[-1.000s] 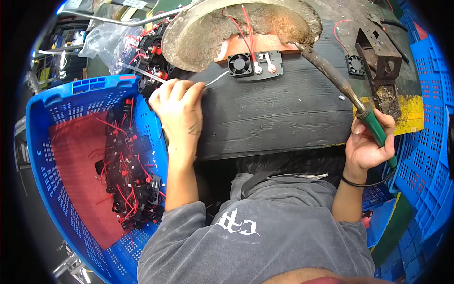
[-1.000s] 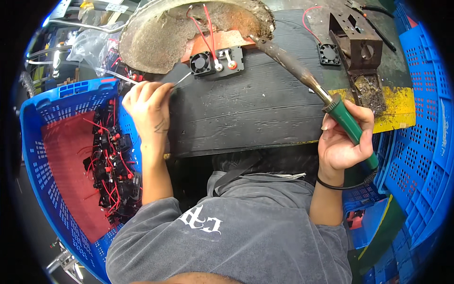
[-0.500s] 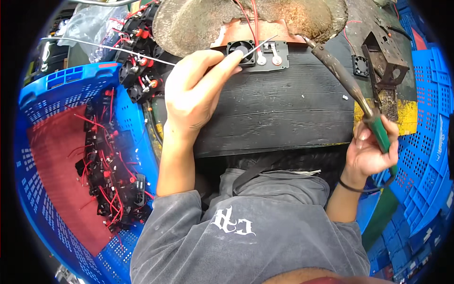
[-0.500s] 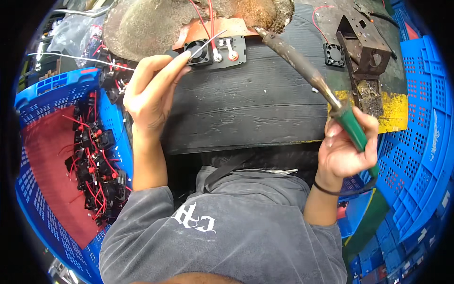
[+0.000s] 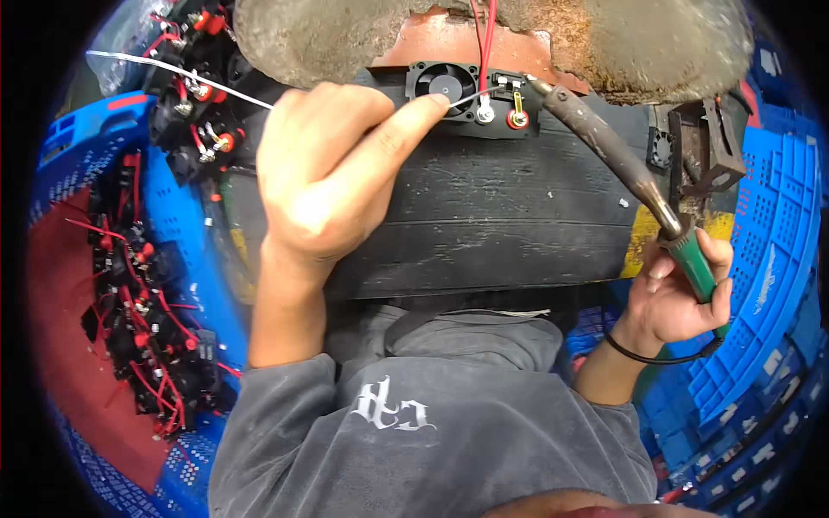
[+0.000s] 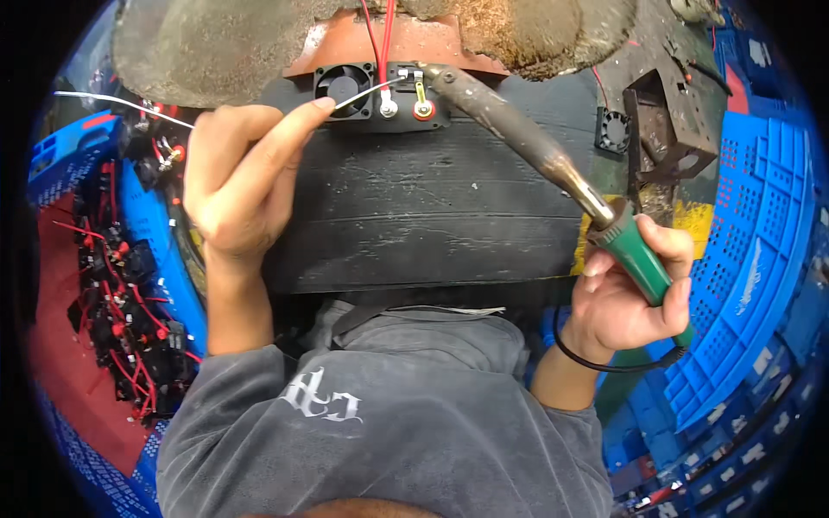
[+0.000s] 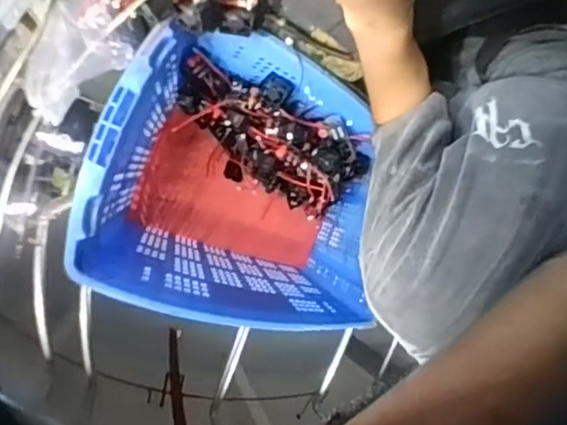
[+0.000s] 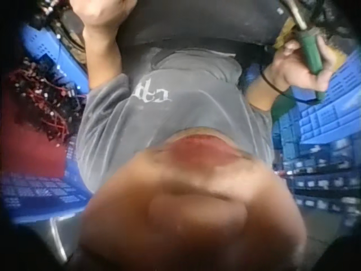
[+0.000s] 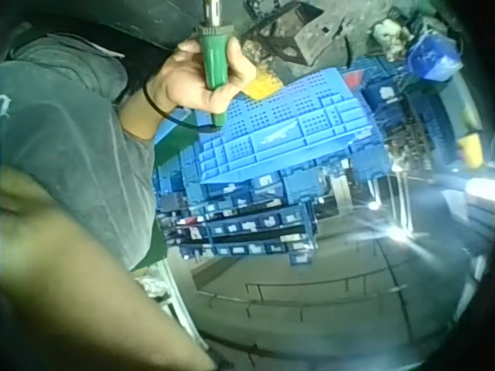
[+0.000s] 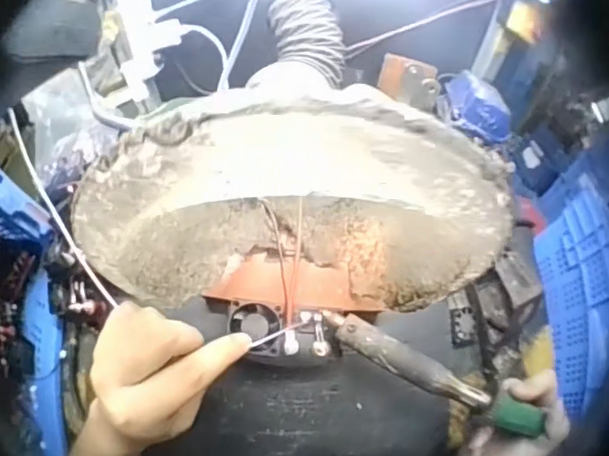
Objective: Soldering wires to electronic components on a small assembly.
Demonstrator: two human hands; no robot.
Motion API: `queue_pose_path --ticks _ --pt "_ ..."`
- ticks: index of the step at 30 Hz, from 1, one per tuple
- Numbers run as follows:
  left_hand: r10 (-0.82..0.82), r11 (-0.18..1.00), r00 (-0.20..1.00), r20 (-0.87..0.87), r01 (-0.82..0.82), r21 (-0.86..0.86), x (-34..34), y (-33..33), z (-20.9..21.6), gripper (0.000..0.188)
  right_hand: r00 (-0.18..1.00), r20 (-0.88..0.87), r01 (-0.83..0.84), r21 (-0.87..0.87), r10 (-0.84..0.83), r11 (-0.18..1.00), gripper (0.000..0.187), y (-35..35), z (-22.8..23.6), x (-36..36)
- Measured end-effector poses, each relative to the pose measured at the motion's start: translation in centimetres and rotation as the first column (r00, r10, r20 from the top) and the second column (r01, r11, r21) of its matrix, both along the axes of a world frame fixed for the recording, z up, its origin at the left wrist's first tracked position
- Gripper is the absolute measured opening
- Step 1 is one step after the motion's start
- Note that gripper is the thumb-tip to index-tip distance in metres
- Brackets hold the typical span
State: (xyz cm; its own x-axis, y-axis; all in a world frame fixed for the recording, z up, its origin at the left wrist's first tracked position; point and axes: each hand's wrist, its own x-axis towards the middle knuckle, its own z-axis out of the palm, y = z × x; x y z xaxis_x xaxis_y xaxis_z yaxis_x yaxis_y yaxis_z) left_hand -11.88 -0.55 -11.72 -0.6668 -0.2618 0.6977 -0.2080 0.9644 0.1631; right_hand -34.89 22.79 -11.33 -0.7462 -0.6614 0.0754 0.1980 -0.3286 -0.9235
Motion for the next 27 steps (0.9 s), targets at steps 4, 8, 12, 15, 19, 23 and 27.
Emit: queue_pose_path --ticks 4,8,12,15,19,23,27 --pt "0.013 0.993 0.998 0.062 -0.020 0.116 0.6 0.4 0.4 0.039 1.000 -0.024 -0.013 0.037 0.014 0.999 0.052 -0.5 -0.3 -0.2" --pt "0.020 0.991 0.999 0.050 -0.027 0.135 0.6 0.4 0.0 0.039 0.999 0.005 -0.034 0.028 0.034 0.999 0.053 -1.0 -0.4 -0.3" --pt "0.013 0.993 0.999 0.043 -0.018 0.119 0.5 0.4 -0.1 0.039 1.000 0.016 0.015 0.019 -0.015 1.000 0.055 -1.0 -0.4 -0.6" --pt "0.008 0.994 0.999 0.036 -0.012 0.106 0.5 0.4 -0.1 0.039 0.999 0.015 0.032 0.034 -0.033 0.999 0.055 -0.9 -0.4 -0.7" --pt "0.013 0.994 0.999 0.037 -0.017 0.109 0.4 0.4 0.1 0.039 1.000 0.019 -0.018 0.023 0.017 1.000 0.055 -0.9 -0.5 -0.8" --pt "0.023 0.993 0.999 0.044 -0.028 0.114 0.4 0.5 -0.1 0.038 0.998 0.013 0.056 0.028 -0.056 0.998 0.055 -1.1 -0.4 -0.3" --pt "0.026 0.994 0.999 0.043 -0.030 0.108 0.3 0.6 -0.1 0.038 0.999 0.006 0.042 0.024 -0.043 0.999 0.055 -0.9 -0.4 -0.4"
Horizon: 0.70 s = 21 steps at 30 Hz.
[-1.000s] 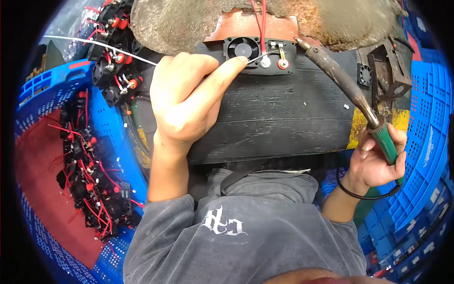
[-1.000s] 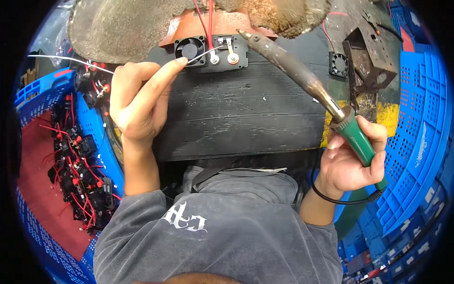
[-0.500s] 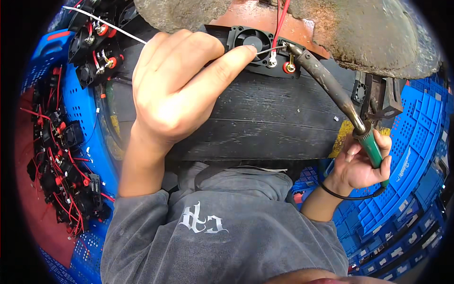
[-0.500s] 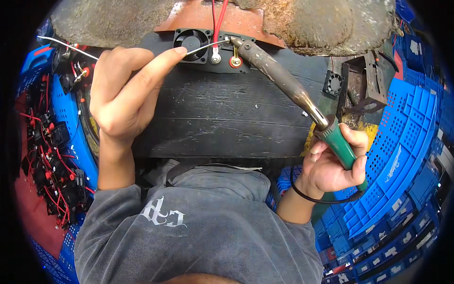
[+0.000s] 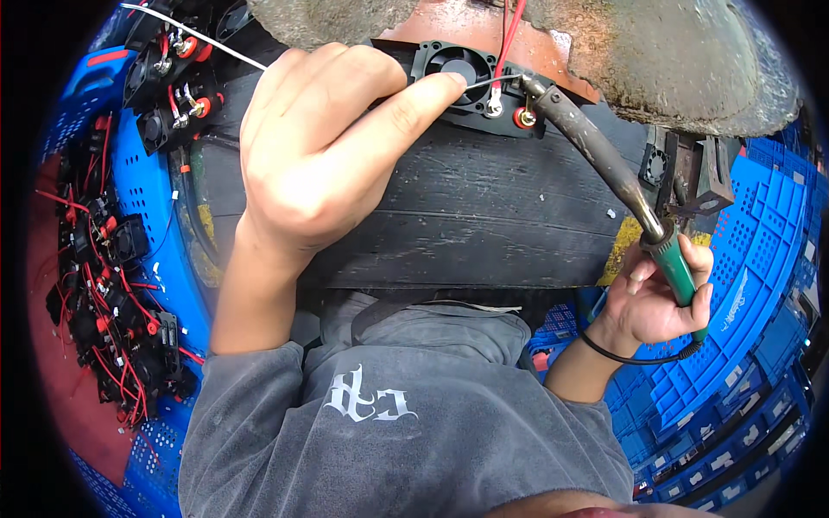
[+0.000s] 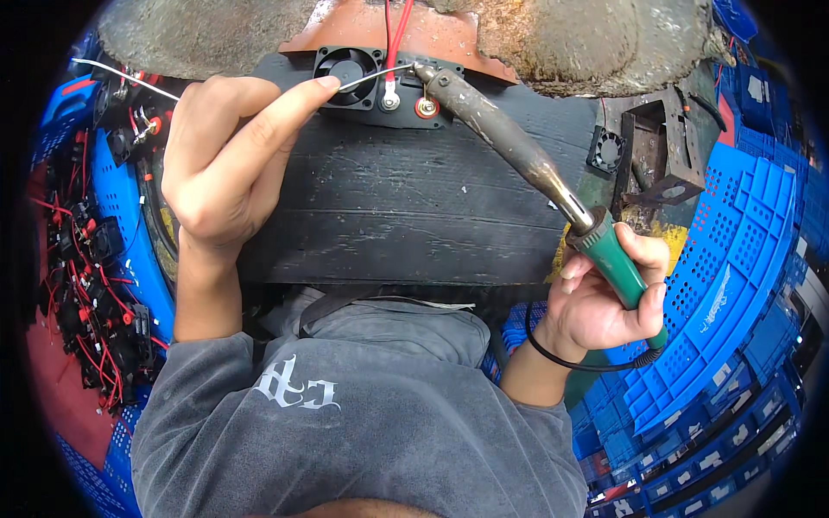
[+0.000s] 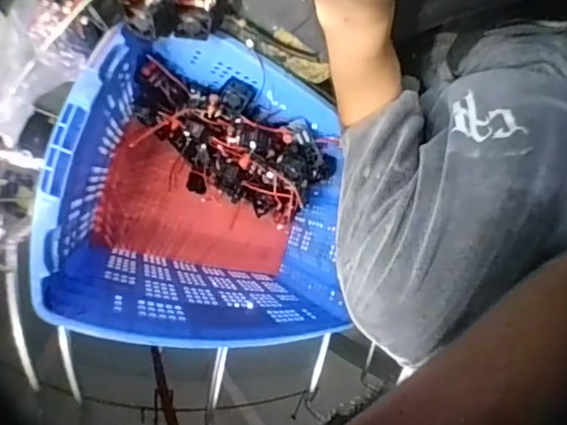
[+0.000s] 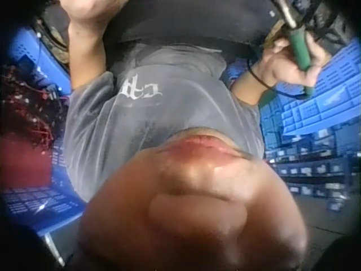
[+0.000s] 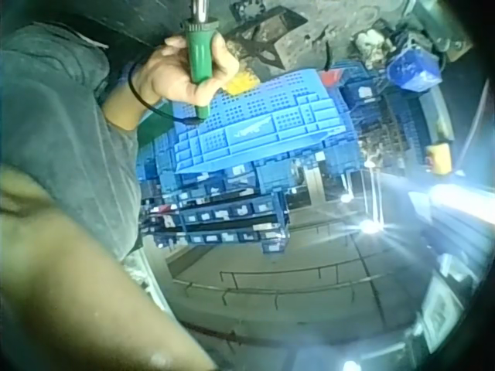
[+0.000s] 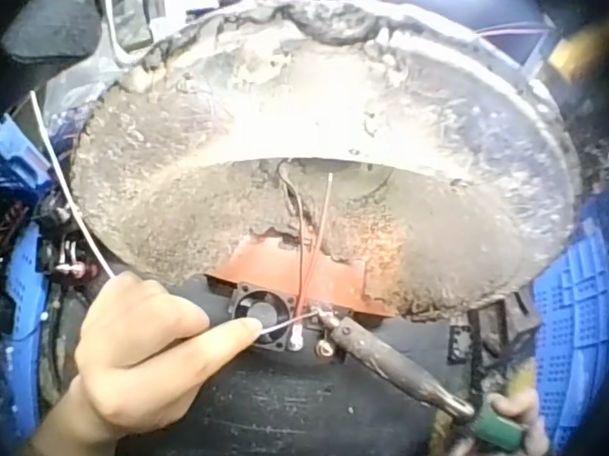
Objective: Soldering wires to electronic components on a small assembly.
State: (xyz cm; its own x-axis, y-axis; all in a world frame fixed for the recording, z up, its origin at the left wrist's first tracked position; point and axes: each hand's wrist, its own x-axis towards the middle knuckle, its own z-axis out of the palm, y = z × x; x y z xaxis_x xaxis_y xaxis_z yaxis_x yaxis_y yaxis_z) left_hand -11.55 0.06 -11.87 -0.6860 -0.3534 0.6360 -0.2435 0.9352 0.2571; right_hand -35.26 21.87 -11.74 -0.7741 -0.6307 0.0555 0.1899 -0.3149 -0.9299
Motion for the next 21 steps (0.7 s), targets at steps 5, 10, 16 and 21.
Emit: queue_pose_path --ticks 5,10,16,21 --pt "-0.003 1.000 1.000 0.005 0.003 -0.015 -0.11 -0.07 -0.07 0.038 0.999 -0.026 -0.030 0.002 0.030 1.000 0.055 -0.05 0.20 0.08" --pt "0.004 1.000 1.000 -0.013 -0.004 -0.015 -0.28 0.02 -0.07 0.038 0.999 -0.035 -0.030 0.006 0.031 1.000 0.055 -0.12 0.36 0.03" --pt "0.015 1.000 1.000 -0.021 -0.015 -0.026 -0.16 0.05 -0.30 0.037 0.999 -0.048 0.004 0.010 -0.003 1.000 0.055 -0.30 0.51 -0.01" --pt "0.009 0.999 1.000 -0.019 -0.010 -0.030 -0.47 0.05 -0.35 0.037 0.998 -0.066 -0.006 0.002 0.006 1.000 0.055 -0.15 0.76 -0.17"
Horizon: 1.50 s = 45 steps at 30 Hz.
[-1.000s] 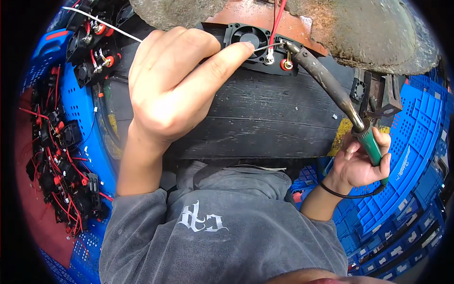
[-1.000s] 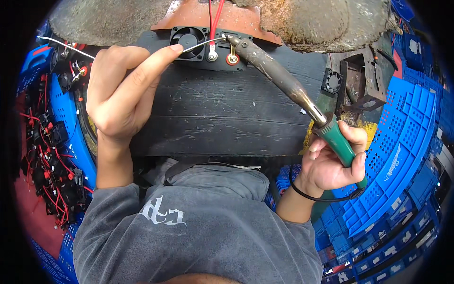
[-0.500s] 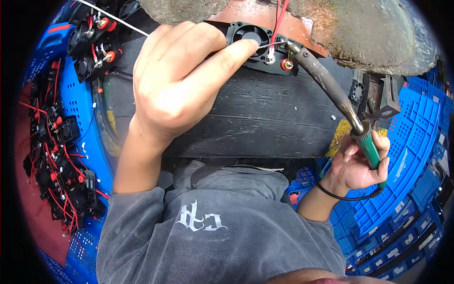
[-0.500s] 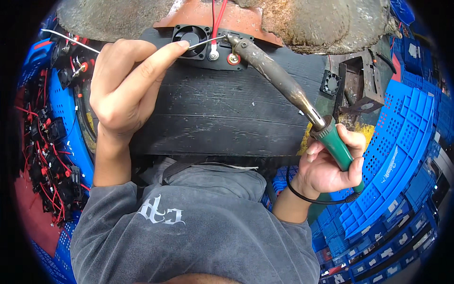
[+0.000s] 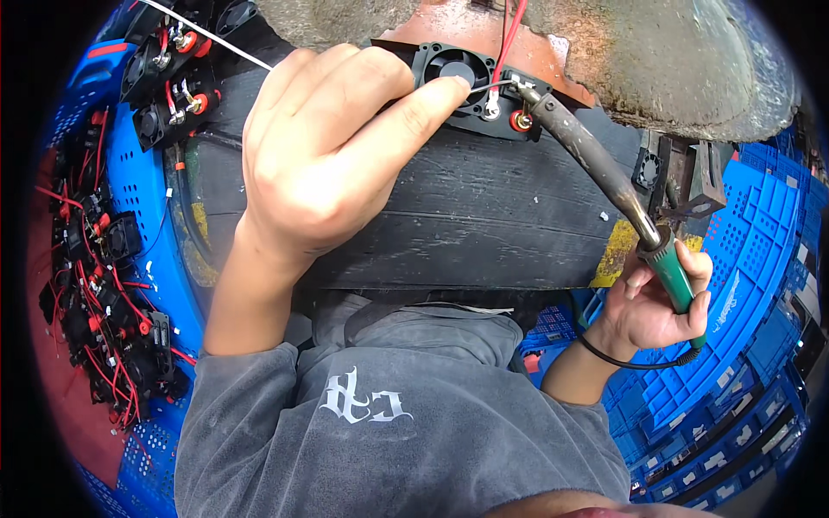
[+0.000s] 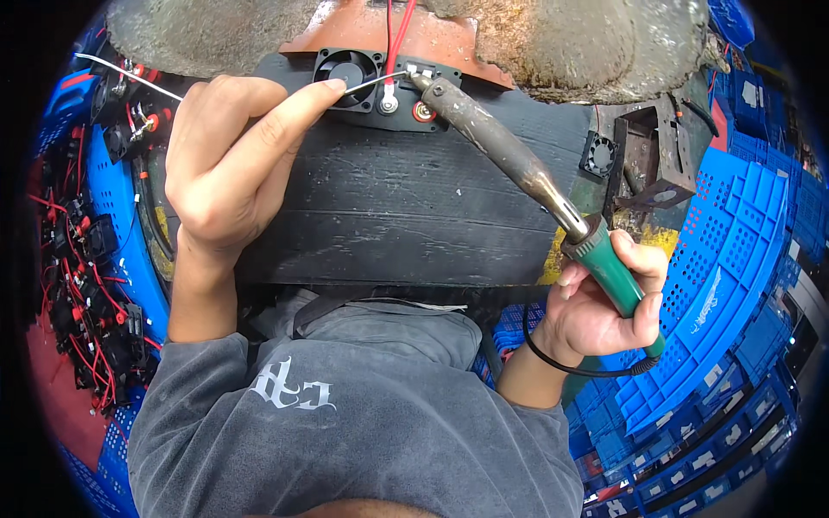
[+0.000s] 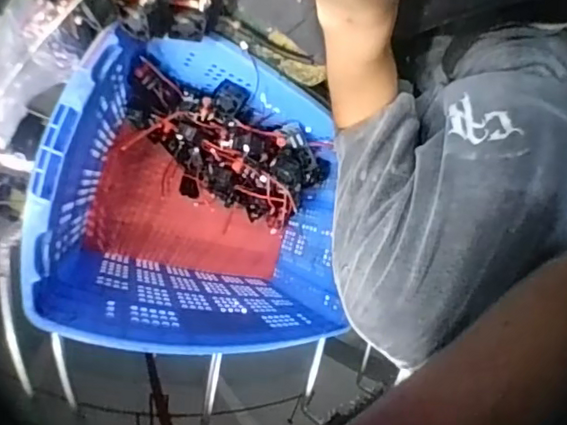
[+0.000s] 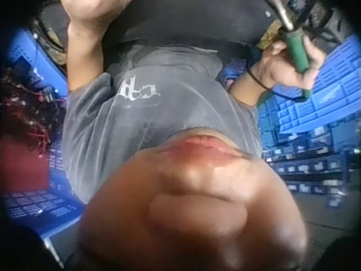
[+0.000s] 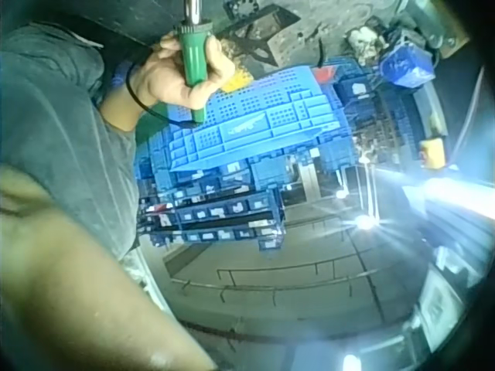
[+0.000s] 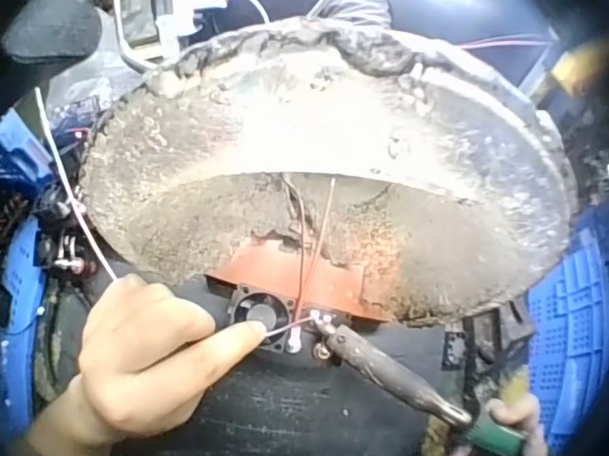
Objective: Soldering wires to electronic components on a small assembly.
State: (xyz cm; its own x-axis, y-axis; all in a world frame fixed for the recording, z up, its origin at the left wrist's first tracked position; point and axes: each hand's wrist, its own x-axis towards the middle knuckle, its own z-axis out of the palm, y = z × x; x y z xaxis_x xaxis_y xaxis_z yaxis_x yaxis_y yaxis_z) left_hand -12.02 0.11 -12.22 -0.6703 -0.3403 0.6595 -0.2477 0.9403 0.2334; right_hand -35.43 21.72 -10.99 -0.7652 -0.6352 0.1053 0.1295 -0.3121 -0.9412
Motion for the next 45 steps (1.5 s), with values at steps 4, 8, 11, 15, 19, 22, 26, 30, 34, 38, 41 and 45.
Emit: queue_pose_path --ticks 4,8,11,15,19,22,26,30,34,38,41,45 --pt "-0.004 1.000 1.000 0.000 0.004 -0.009 0.2 0.1 0.1 0.037 0.999 -0.018 -0.038 0.007 0.038 0.999 0.056 0.2 0.1 -0.2" --pt "-0.005 1.000 1.000 -0.006 0.005 0.002 0.1 0.2 0.1 0.036 0.999 -0.014 -0.037 -0.001 0.037 0.999 0.056 0.1 0.1 -0.2" --pt "-0.002 1.000 1.000 0.002 0.002 0.008 0.1 0.1 0.0 0.037 0.998 -0.022 -0.052 0.005 0.052 0.999 0.055 0.1 0.0 -0.6" --pt "-0.002 1.000 1.000 -0.003 0.002 0.002 0.2 0.2 0.1 0.037 0.998 -0.013 -0.067 -0.007 0.067 0.998 0.055 -0.1 0.0 -0.5" --pt "0.006 1.000 1.000 -0.005 -0.006 0.011 0.1 0.2 0.1 0.037 0.996 -0.017 -0.088 -0.012 0.088 0.996 0.055 -0.1 -0.1 -0.6" --pt "0.009 1.000 1.000 -0.006 -0.009 0.001 0.1 0.2 0.0 0.037 1.000 0.027 0.004 -0.018 -0.003 1.000 0.055 -0.3 0.0 -0.6" --pt "0.015 1.000 1.000 -0.010 -0.015 -0.009 0.0 0.2 0.0 0.036 0.993 0.002 -0.114 0.000 0.114 0.993 0.052 -0.4 0.1 -0.8" --pt "0.006 1.000 1.000 -0.024 -0.007 -0.028 -0.3 -0.1 -0.6 0.034 0.994 0.011 -0.110 -0.016 0.110 0.994 0.052 -0.5 -0.1 -1.0" --pt "0.010 1.000 1.000 -0.021 -0.011 -0.029 -0.5 0.1 -0.5 0.032 0.996 0.004 -0.090 0.009 0.090 0.996 0.052 -0.4 -0.3 -1.1" --pt "0.004 0.999 0.999 -0.038 -0.006 -0.039 -0.6 0.0 -0.7 0.032 0.996 0.008 -0.087 0.007 0.087 0.996 0.052 -0.5 -0.2 -1.0" --pt "0.003 0.999 0.999 -0.040 -0.004 -0.037 -0.6 0.0 -0.8 0.032 0.998 0.011 -0.064 -0.011 0.064 0.998 0.053 -0.5 -0.3 -1.0" --pt "0.009 1.000 0.999 -0.034 -0.010 -0.028 -0.5 0.1 -0.6 0.032 0.999 0.017 -0.037 -0.021 0.038 0.999 0.053 -0.4 -0.4 -1.0"
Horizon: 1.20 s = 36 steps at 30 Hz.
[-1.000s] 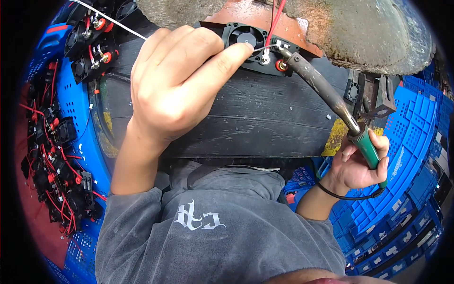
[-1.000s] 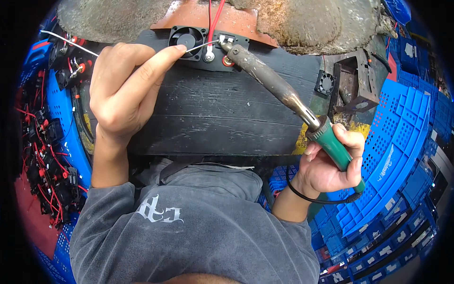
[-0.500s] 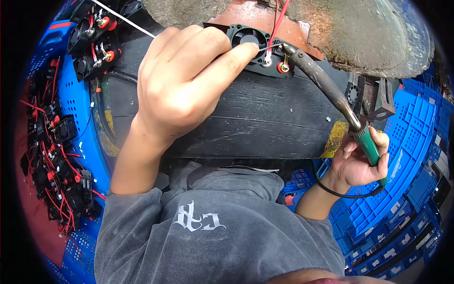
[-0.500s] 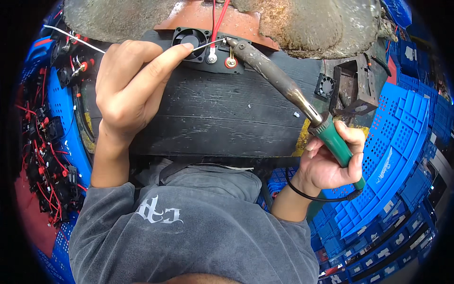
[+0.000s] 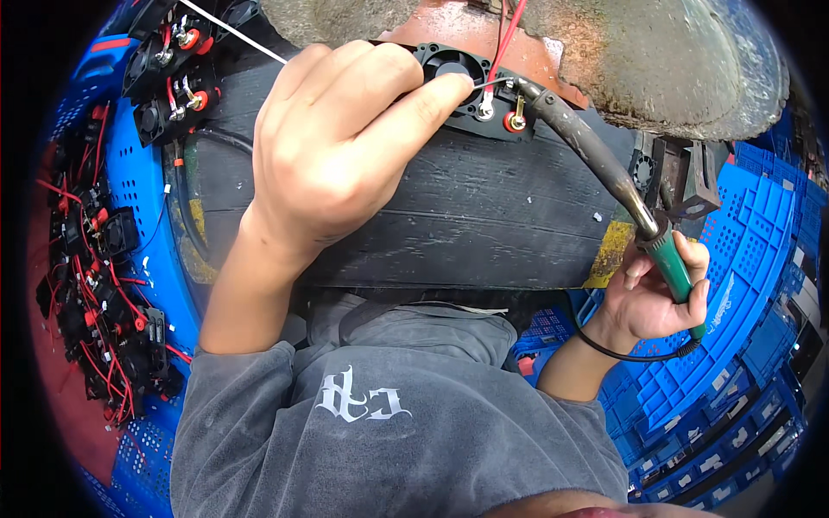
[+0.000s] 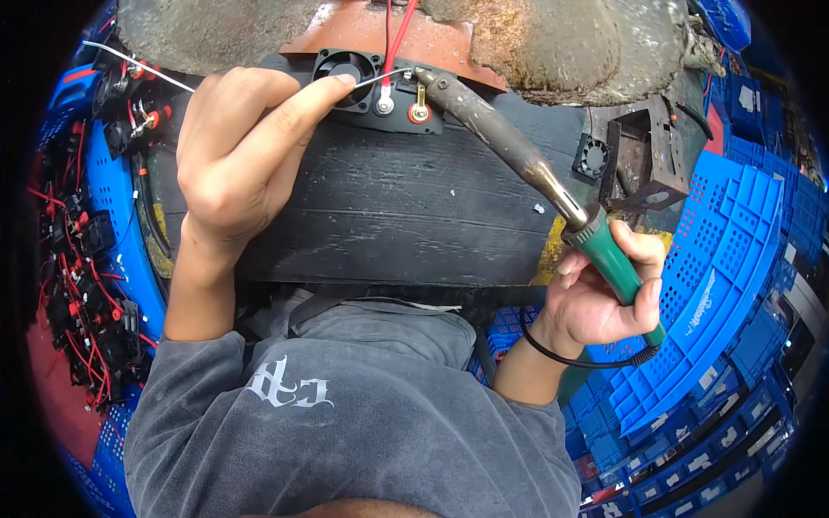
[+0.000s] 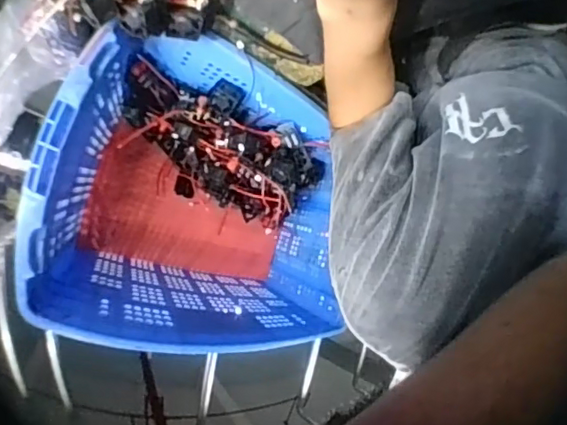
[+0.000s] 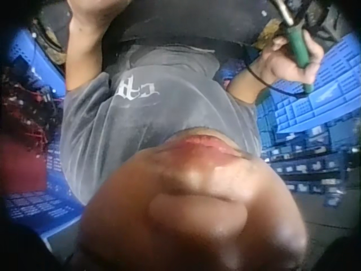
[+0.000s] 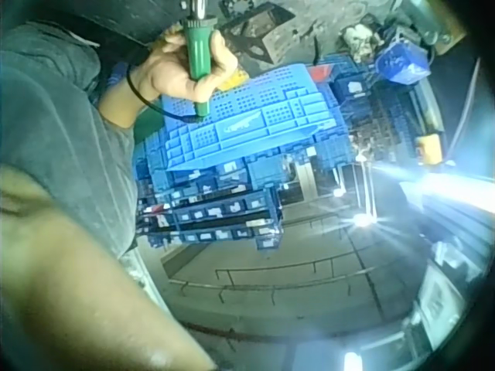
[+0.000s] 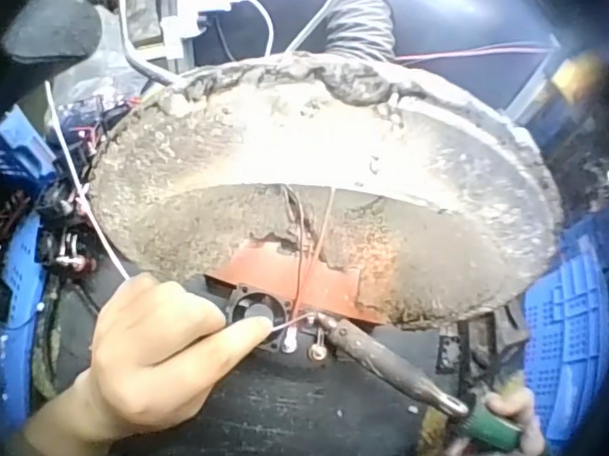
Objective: Soldering wires to electronic components on a small assembly.
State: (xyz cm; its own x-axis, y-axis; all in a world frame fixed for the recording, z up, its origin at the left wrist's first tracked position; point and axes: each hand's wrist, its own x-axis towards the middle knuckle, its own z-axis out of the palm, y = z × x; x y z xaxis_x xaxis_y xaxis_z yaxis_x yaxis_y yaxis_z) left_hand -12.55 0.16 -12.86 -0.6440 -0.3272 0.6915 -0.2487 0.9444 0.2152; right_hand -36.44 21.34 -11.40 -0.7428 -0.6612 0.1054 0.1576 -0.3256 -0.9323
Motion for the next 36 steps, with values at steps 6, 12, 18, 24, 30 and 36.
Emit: queue_pose_path --ticks 6,12,18,24,30,36 --pt "0.028 1.000 1.000 -0.002 -0.028 0.011 0.1 0.0 0.4 0.034 0.992 -0.013 -0.126 -0.011 0.126 0.992 0.051 0.0 0.5 -0.2" --pt "0.022 1.000 1.000 0.000 -0.022 0.002 0.1 0.0 0.0 0.034 0.996 -0.005 -0.084 0.023 0.084 0.996 0.052 0.1 0.0 -0.1" --pt "0.027 1.000 1.000 0.007 -0.027 0.001 0.0 0.1 0.2 0.033 1.000 -0.003 -0.002 0.000 0.002 1.000 0.055 -0.3 0.0 0.2" --pt "0.029 0.999 1.000 0.012 -0.029 0.017 0.1 0.1 0.4 0.032 0.998 -0.039 -0.054 -0.002 0.054 0.999 0.054 -0.4 0.2 0.1" --pt "0.003 1.000 1.000 -0.010 -0.003 0.011 0.0 0.1 0.3 0.032 0.999 0.003 0.036 -0.006 -0.036 0.999 0.054 -0.2 0.8 0.5" --pt "-0.031 0.999 1.000 -0.003 0.031 0.037 -0.3 0.5 0.2 0.029 0.999 -0.003 -0.052 0.014 0.052 0.999 0.050 0.9 0.4 0.1"
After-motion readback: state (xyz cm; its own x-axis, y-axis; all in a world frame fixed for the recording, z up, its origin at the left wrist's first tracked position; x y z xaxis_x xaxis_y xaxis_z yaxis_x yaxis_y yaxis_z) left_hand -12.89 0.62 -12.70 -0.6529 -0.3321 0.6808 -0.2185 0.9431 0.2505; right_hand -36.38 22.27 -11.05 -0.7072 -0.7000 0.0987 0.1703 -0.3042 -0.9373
